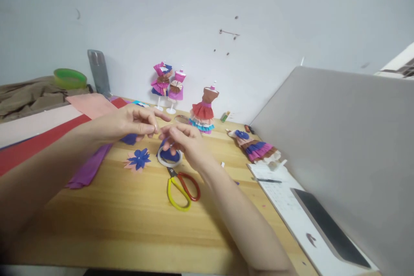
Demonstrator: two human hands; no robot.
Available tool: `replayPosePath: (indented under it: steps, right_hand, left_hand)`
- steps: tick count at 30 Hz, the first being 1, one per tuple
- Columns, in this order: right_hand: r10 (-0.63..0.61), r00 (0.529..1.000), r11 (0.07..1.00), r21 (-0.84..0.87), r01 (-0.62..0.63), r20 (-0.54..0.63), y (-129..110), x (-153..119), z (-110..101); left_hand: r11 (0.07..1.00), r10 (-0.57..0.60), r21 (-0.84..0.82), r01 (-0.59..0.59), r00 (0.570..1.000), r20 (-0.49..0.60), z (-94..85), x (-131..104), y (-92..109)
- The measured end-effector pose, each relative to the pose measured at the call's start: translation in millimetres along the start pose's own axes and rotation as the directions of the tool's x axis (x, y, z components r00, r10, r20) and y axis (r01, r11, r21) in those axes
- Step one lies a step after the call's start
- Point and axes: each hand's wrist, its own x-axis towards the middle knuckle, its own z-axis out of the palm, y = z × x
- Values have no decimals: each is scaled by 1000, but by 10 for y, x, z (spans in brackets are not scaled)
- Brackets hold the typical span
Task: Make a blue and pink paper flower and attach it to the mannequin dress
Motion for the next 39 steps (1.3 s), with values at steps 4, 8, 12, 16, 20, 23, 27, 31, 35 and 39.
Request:
replayPosePath:
  steps: [4, 8, 12, 16, 20, 23, 27, 31, 35, 39]
  right_hand:
    - [96, 994, 978, 183, -105, 54, -43, -41, 78]
    - [125, 992, 973, 195, -121, -8, -73, -51, 64]
    - [120, 991, 982, 152, -110, -61, -93, -55, 50]
    - [71, 993, 994, 95, -61, -97, -97, -55, 65]
    - [28, 994, 998, 58, -22, -106, -106, -62, 73]
    - [-22, 993, 1000, -16, 20, -117, -118, -68, 63]
    - [-76, 985, 993, -103, 61, -152, -114, -59, 53]
    - [-109, 968, 991, -99, 89, -226, -86, -50, 75]
    - [-142, 961, 987, -109, 120, -235, -73, -64, 99]
    - [-156, 958, 985, -112, 133, -241, -70, -66, 104]
  left_hand:
    - [998, 34, 55, -36, 999, 43, 73, 22, 3]
    - [996, 33, 77, -35, 999, 27, 94, 31, 6]
    - [996, 29, 86, -28, 1000, -3, 97, 35, -4]
    - [996, 30, 81, -30, 1000, -3, 113, 36, -3]
    - [988, 39, 152, -34, 999, -30, 111, 34, 9]
    - [968, 94, 240, -75, 993, -68, 113, 43, 14]
    - [931, 142, 356, -81, 979, -148, 162, 70, -17]
    - [840, 269, 532, -104, 932, -242, 258, 76, -92]
    - [745, 395, 647, -162, 889, -233, 347, 58, -132]
    - [709, 441, 678, -194, 872, -212, 394, 49, -123]
